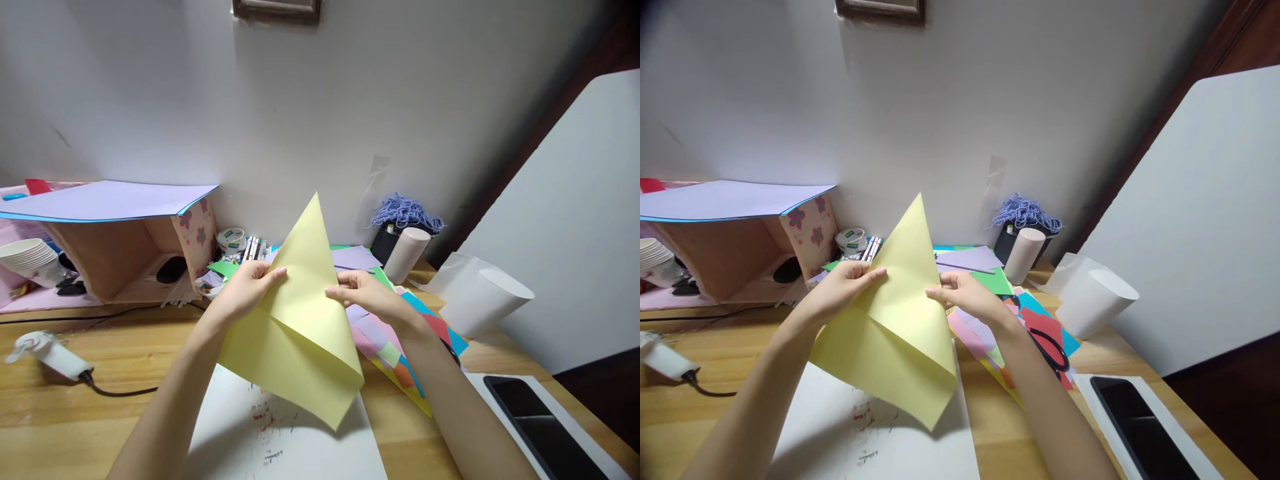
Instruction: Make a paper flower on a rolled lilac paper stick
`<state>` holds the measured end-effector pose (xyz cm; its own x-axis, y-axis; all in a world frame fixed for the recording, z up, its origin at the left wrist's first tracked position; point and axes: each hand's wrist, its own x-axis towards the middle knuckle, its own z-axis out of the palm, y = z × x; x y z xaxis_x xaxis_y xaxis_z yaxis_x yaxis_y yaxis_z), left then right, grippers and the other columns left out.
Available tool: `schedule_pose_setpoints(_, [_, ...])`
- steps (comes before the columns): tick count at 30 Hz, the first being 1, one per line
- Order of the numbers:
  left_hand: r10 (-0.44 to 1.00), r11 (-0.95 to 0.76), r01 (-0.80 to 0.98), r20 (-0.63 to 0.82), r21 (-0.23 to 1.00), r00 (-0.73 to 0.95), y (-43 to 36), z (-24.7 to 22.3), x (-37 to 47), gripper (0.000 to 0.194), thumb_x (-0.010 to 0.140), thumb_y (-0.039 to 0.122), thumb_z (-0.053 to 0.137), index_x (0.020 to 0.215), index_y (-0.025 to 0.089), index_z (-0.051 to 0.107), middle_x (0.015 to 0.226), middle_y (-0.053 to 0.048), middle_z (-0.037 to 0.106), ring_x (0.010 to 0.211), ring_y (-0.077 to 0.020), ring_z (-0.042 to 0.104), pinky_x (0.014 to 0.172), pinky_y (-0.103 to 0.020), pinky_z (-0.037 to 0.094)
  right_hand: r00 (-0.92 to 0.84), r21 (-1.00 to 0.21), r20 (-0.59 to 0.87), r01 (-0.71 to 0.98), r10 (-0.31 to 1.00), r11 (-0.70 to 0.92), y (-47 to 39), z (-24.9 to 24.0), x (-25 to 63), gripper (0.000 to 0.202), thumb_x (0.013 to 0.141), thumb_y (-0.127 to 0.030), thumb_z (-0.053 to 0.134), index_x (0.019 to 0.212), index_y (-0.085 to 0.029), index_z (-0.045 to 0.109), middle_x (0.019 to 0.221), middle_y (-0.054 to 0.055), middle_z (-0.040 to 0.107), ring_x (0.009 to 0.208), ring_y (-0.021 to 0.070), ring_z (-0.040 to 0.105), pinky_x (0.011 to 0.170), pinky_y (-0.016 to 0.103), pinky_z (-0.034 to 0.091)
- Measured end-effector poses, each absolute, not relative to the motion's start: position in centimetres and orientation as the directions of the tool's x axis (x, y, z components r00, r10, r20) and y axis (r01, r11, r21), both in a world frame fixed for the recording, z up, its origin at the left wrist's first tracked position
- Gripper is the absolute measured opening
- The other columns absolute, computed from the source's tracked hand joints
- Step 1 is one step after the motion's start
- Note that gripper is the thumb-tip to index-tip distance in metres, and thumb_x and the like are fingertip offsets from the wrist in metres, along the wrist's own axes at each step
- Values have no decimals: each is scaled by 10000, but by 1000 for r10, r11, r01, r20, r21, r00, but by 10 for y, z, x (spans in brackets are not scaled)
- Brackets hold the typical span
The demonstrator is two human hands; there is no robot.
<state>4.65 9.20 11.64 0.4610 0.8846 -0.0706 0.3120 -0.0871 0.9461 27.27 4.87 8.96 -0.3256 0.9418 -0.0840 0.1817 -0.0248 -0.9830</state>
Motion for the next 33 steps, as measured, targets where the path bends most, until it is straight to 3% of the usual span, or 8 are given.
schedule_pose_setpoints(10, [938, -210, 405, 66, 890, 340, 97, 120, 42, 413, 679, 521, 563, 724, 122, 663, 617, -47, 642, 559, -183, 568, 453, -234, 380, -338, -984, -113, 167, 934, -59, 60, 72, 266, 381, 749, -473, 575, 868, -118, 647, 791, 55, 664, 654, 121, 598, 571, 217, 447])
schedule_pose_setpoints(15, [936, -180, 407, 29, 896, 351, 102, 118, 36, 420, 703, 522, 548, 770, 121, 650, 684, -59, 660, 598, -185, 586, 484, -237, 397, -388, -984, -131, 166, 912, -70, 59, 73, 269, 290, 707, -398, 647, 814, -128, 635, 742, 26, 641, 657, 112, 586, 613, 224, 457])
schedule_pose_setpoints(21, [947, -133, 366, 9, 921, 322, 104, 119, 32, 433, 673, 532, 583, 755, 110, 638, 709, -69, 665, 635, -200, 598, 516, -248, 421, -316, -980, -108, 195, 943, -47, 60, 73, 269, 290, 644, -397, 701, 693, -139, 579, 588, -22, 562, 562, 89, 532, 549, 210, 428])
schedule_pose_setpoints(27, [957, -117, 272, 35, 955, 289, 111, 111, 32, 454, 657, 558, 584, 764, 121, 646, 692, -53, 666, 611, -194, 596, 510, -244, 427, -206, -993, -89, 90, 975, -71, 64, 72, 262, 360, 694, -498, 618, 743, -150, 538, 637, -12, 594, 542, 85, 541, 517, 201, 409])
schedule_pose_setpoints(33, [974, -119, 295, 54, 948, 221, 114, 111, 31, 451, 636, 565, 600, 732, 128, 653, 674, -47, 667, 586, -183, 588, 488, -236, 418, -219, -997, -59, 56, 974, -48, 65, 69, 263, 312, 694, -414, 648, 852, -188, 502, 657, -24, 632, 558, 103, 573, 525, 209, 412])
